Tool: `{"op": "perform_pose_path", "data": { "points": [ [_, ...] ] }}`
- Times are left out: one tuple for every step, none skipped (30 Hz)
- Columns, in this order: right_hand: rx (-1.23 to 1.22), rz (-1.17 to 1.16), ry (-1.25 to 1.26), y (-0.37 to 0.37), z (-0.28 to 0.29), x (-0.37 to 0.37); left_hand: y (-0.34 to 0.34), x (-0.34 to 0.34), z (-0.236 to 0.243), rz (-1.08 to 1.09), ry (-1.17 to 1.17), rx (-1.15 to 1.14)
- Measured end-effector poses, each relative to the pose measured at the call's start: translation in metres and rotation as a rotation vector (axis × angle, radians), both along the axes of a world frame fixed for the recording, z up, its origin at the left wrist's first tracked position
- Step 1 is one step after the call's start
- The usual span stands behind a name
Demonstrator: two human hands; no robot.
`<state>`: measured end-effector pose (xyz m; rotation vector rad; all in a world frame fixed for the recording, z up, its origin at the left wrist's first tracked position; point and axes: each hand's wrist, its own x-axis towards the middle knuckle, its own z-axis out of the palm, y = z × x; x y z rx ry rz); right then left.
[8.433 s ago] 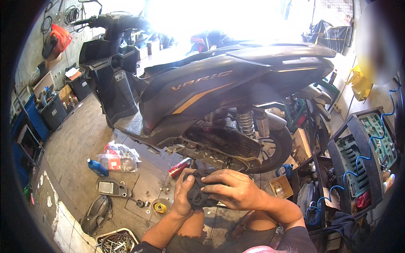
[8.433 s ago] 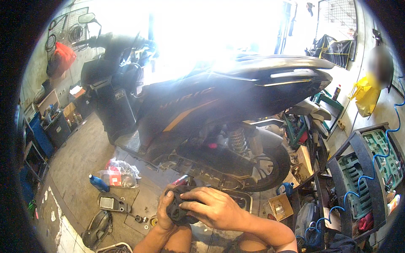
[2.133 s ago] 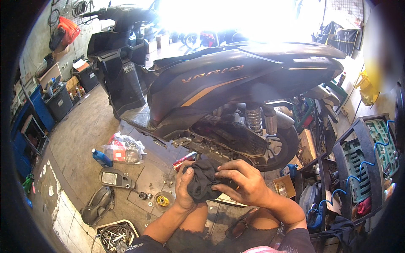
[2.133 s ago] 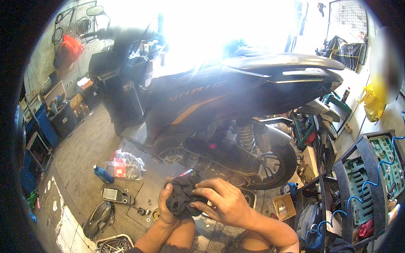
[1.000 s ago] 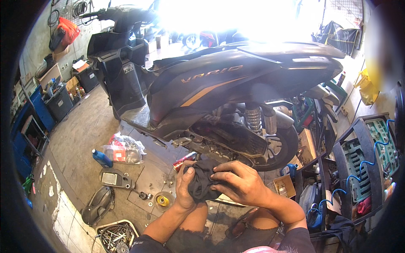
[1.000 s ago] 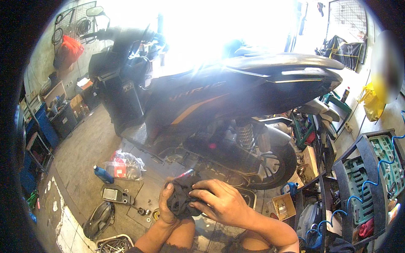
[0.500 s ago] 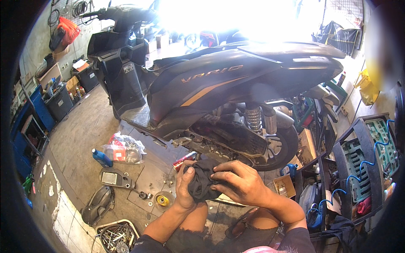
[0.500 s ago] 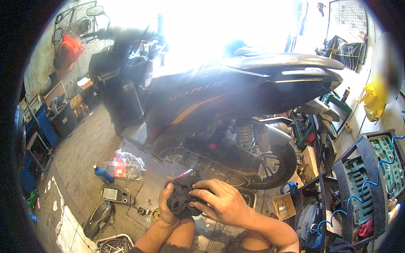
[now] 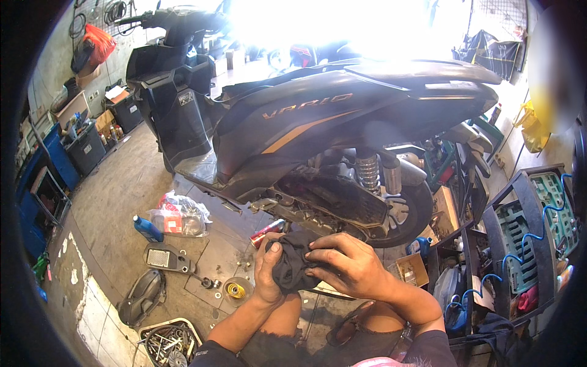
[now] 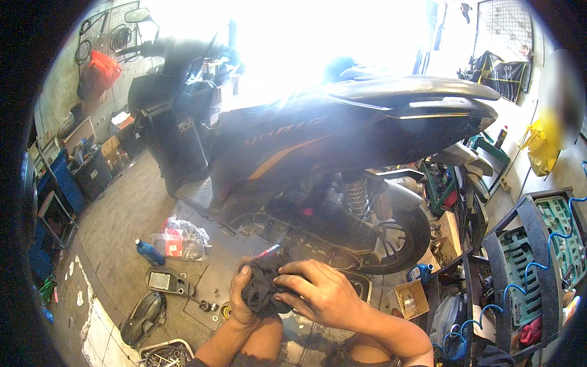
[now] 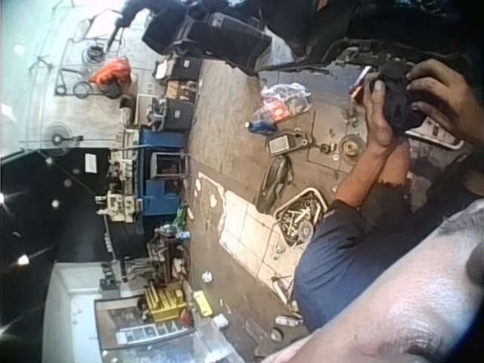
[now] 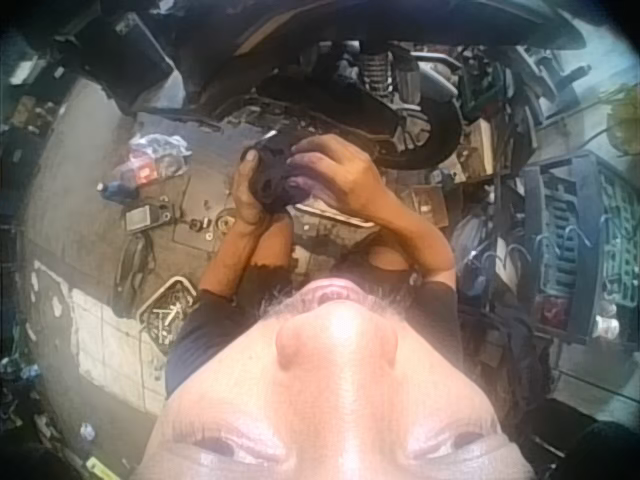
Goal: The person replaces a motorcycle drive belt. They use a cloth to clean components, remove the transmission assembly, unwrap a new belt from a plastic bag, and position it for installation.
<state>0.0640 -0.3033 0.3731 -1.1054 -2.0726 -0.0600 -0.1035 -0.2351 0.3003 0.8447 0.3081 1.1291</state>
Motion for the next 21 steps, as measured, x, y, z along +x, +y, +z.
{"op": "perform_pose_path", "data": {
  "points": [
    [0.000, 0.001, 0.003, 0.000, 0.000, 0.000, 0.000, 0.000, -0.001, 0.000, 0.000, 0.000],
    [0.000, 0.002, 0.004, -0.001, 0.001, -0.001, 0.001, 0.000, -0.002, -0.002, -0.003, 0.007],
    [-0.009, -0.020, 0.024, -0.001, 0.002, -0.004, 0.002, 0.000, -0.002, -0.004, -0.007, 0.014],
    [-0.017, -0.042, 0.043, -0.002, 0.003, -0.005, 0.002, 0.000, -0.003, -0.003, -0.006, 0.014],
    [-0.017, -0.042, 0.043, -0.001, 0.003, -0.005, 0.002, -0.001, -0.003, 0.003, -0.004, 0.012],
    [-0.021, -0.034, 0.028, -0.001, 0.003, -0.005, 0.002, -0.001, -0.003, 0.010, -0.002, 0.010],
    [-0.025, -0.027, 0.013, -0.001, 0.003, -0.004, 0.002, -0.001, -0.004, 0.011, -0.001, 0.010],
    [-0.025, -0.028, 0.011, 0.000, 0.001, -0.003, 0.003, -0.001, -0.006, 0.022, 0.010, 0.002],
    [0.000, -0.013, -0.010, 0.002, -0.002, -0.001, 0.003, -0.001, -0.007, 0.033, 0.021, -0.005],
    [0.025, 0.003, -0.031, 0.003, -0.003, 0.000, 0.003, -0.001, -0.007, 0.033, 0.021, -0.004],
    [0.024, 0.003, -0.031, 0.002, -0.004, 0.001, 0.002, -0.001, -0.006, 0.034, 0.030, 0.017],
    [0.024, -0.003, -0.033, 0.002, -0.005, 0.001, 0.002, -0.002, -0.005, 0.035, 0.040, 0.038],
    [0.023, -0.009, -0.036, 0.002, -0.005, 0.002, 0.001, -0.002, -0.005, 0.035, 0.039, 0.038],
    [0.023, -0.009, -0.035, 0.002, -0.005, 0.001, 0.001, -0.002, -0.004, 0.036, 0.037, 0.034],
    [0.022, -0.012, -0.032, 0.001, -0.004, 0.001, 0.000, -0.002, -0.004, 0.037, 0.035, 0.030],
    [0.022, -0.014, -0.028, 0.001, -0.004, 0.001, 0.000, -0.001, -0.004, 0.037, 0.035, 0.030],
    [0.022, -0.014, -0.029, 0.001, -0.004, 0.001, 0.000, -0.001, -0.005, 0.046, 0.036, 0.030],
    [0.019, -0.008, -0.008, 0.001, -0.005, 0.002, 0.000, -0.001, -0.005, 0.055, 0.037, 0.030],
    [0.016, -0.001, 0.013, 0.001, -0.006, 0.002, 0.001, -0.001, -0.005, 0.055, 0.037, 0.030],
    [0.016, -0.001, 0.013, 0.001, -0.007, 0.003, 0.001, -0.002, -0.005, 0.052, 0.049, 0.036],
    [0.021, -0.007, 0.025, 0.001, -0.007, 0.003, 0.001, -0.002, -0.005, 0.049, 0.060, 0.042]
  ]
}}
